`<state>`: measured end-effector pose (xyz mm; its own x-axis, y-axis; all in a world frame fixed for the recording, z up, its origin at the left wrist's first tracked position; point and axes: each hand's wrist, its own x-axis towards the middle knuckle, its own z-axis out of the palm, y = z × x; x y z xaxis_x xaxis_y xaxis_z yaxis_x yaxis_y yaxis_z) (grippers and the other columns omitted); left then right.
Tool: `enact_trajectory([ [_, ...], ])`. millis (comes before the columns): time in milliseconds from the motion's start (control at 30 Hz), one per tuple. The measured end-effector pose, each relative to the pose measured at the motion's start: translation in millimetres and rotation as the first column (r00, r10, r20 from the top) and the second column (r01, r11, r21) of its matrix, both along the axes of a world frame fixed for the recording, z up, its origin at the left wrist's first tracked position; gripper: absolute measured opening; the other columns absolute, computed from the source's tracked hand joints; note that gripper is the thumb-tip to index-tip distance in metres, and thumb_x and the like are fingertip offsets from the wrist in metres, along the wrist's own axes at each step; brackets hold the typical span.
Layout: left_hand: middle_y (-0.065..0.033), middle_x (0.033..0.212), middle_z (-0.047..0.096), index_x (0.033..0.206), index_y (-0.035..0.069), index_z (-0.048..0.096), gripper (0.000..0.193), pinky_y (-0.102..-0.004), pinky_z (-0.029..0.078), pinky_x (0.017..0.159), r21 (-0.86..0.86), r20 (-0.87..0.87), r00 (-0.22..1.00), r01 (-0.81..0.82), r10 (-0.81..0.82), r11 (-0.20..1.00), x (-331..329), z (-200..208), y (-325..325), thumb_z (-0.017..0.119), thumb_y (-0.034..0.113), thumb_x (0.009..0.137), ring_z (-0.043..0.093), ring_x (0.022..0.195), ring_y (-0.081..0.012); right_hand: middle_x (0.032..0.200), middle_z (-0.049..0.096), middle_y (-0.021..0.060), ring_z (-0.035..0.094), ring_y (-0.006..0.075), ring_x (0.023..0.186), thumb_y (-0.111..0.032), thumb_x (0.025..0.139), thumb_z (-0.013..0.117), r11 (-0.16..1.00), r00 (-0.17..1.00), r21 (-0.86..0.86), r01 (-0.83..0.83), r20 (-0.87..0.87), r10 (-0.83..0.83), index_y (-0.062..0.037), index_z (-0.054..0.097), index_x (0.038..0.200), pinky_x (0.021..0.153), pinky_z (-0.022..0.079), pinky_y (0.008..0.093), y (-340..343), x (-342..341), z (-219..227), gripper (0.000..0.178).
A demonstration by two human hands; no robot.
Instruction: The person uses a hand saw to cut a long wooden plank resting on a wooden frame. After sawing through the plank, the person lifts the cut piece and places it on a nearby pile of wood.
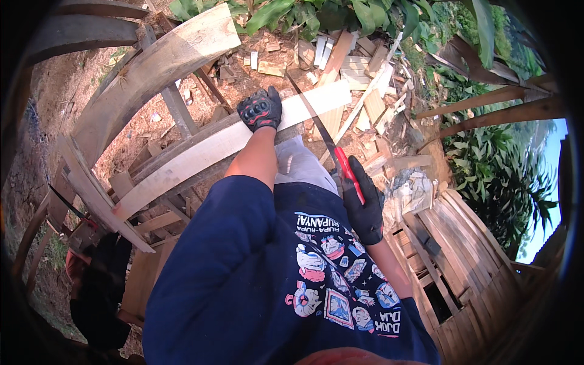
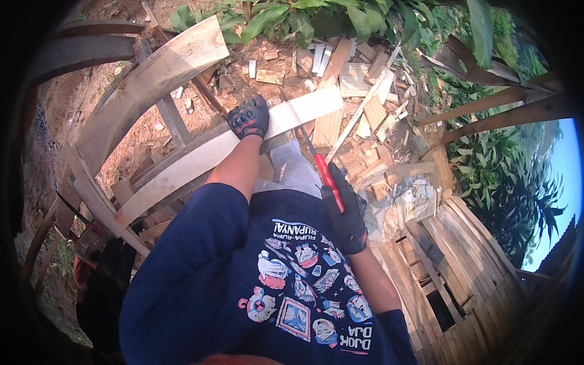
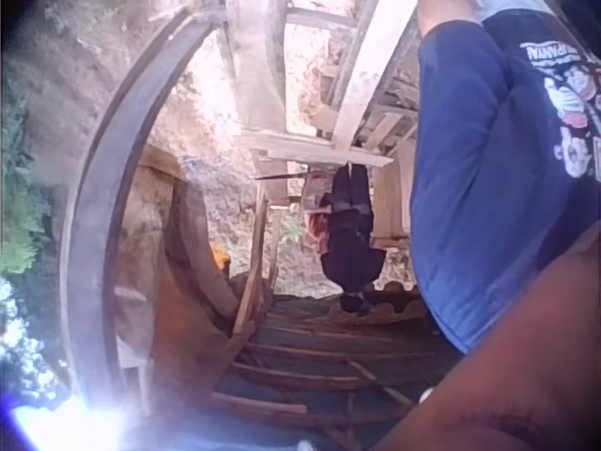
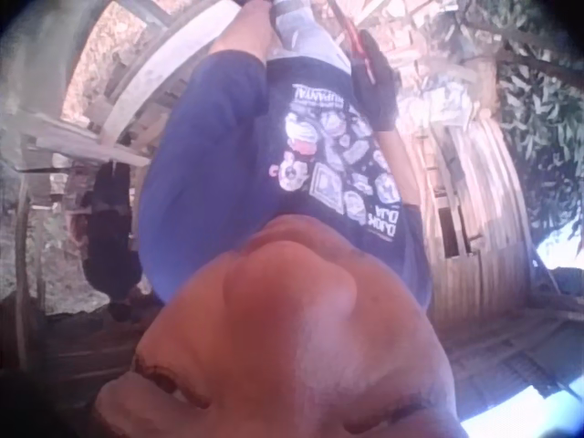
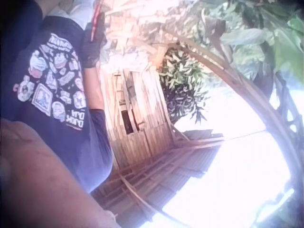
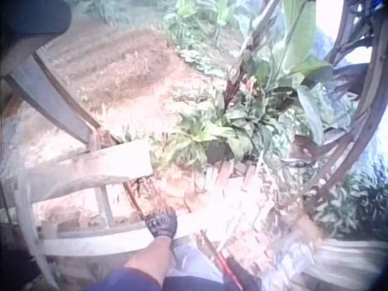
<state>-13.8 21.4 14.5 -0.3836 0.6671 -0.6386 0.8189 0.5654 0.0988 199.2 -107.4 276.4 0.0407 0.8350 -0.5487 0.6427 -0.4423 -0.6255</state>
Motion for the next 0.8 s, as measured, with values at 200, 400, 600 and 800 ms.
enact_trajectory([
  [200, -0.017, 0.108, 0.082, 0.106, 0.01, 0.085, 0.066, -0.0466, 0.047, 0.105, -0.014, 0.021, 0.997, 0.071, -0.071, 0.997, 5.2, -11.5, 7.7, 0.038, 0.055, 0.108, 0.076, 0.106, -0.0331, 0.149, 0.063, 0.0278, 0.067, 0.0427, 0.132, -0.019, 0.107, 0.064, 0.997, 0.988, -0.062, 0.041, 0.152, -0.031, -0.0011, 0.056, 0.154, 0.111, 0.053, 0.0499, 4.4, -28.0, -13.2, 0.051],
  [400, -0.0169, 0.107, 0.082, 0.104, 0.009, 0.085, 0.064, -0.0486, 0.051, 0.1, 0.054, -0.008, 0.998, 0.055, -0.055, 0.997, -2.5, -12.3, 2.9, 0.04, 0.054, 0.107, 0.076, 0.107, -0.0345, 0.129, 0.073, 0.0283, 0.073, 0.0437, 0.117, -0.026, 0.106, 0.064, 0.928, 0.98, 0.323, -0.184, 0.128, 0.15, -0.0013, 0.065, 0.143, 0.098, 0.059, 0.0467, 89.7, -53.3, -156.2, 0.045],
  [600, -0.0163, 0.108, 0.082, 0.106, 0.01, 0.085, 0.063, -0.0485, 0.05, 0.102, 0.109, 0.0, 0.999, 0.047, -0.047, 0.993, 2.5, -17.5, 2.0, 0.039, 0.053, 0.108, 0.076, 0.106, -0.0337, 0.137, 0.07, 0.0285, 0.07, 0.0424, 0.125, -0.021, 0.106, 0.065, 0.979, 0.997, 0.196, 0.048, 0.05, -0.059, -0.0025, 0.065, 0.145, 0.099, 0.058, 0.0464, 52.5, -44.7, -91.4, 0.043],
  [800, -0.0166, 0.115, 0.081, 0.109, 0.011, 0.085, 0.065, -0.0484, 0.051, 0.1, 0.02, -0.01, 0.999, 0.047, -0.047, 0.999, 0.8, 0.9, 8.5, 0.037, 0.054, 0.109, 0.076, 0.11, -0.0326, 0.156, 0.059, 0.0259, 0.06, 0.0351, 0.144, -0.016, 0.109, 0.061, 0.97, 0.973, -0.111, 0.216, -0.063, -0.224, 0.0013, 0.058, 0.152, 0.111, 0.053, 0.0429, -2.1, -15.8, 26.7, 0.046],
])
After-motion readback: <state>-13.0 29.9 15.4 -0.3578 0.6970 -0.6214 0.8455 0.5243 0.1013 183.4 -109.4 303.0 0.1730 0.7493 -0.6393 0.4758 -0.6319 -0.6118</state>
